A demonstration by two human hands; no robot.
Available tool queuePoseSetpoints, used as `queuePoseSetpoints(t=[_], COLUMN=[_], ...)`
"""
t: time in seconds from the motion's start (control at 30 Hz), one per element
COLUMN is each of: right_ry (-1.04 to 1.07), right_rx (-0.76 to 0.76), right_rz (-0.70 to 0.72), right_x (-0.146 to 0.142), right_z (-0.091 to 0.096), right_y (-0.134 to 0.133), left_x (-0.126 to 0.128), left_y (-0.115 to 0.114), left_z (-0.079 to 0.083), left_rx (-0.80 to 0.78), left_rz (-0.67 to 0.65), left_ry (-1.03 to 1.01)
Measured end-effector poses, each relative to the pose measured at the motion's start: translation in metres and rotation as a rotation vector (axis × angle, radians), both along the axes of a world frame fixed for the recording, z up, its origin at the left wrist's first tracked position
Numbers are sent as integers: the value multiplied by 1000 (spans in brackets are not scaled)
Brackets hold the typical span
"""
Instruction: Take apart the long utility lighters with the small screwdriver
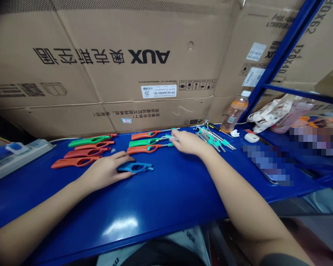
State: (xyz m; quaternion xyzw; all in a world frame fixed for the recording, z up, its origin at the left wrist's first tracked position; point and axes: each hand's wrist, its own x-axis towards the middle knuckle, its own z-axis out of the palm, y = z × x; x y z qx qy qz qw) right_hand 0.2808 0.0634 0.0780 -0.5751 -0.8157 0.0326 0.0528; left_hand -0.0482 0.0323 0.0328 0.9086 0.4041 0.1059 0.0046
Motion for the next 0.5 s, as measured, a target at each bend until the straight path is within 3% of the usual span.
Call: queuePoseSetpoints(t=[0.13, 0.2, 0.33, 0.5], right_ry=[2, 16, 60, 113], right_rx=[74, 75, 92, 112], right_rz=[-413, -544, -680, -698], right_x=[45, 64, 87, 90], right_z=[-5, -10, -21, -26], right_y=[27, 37, 46, 47], left_x=[-3, -5, -9, -11], left_y=[0, 1, 6, 10], left_z=[3, 4, 5, 10], left_rx=[-27, -73, -156, -169], left_rz=[11, -18, -97, -163], left_ry=[-5, -67, -183, -254])
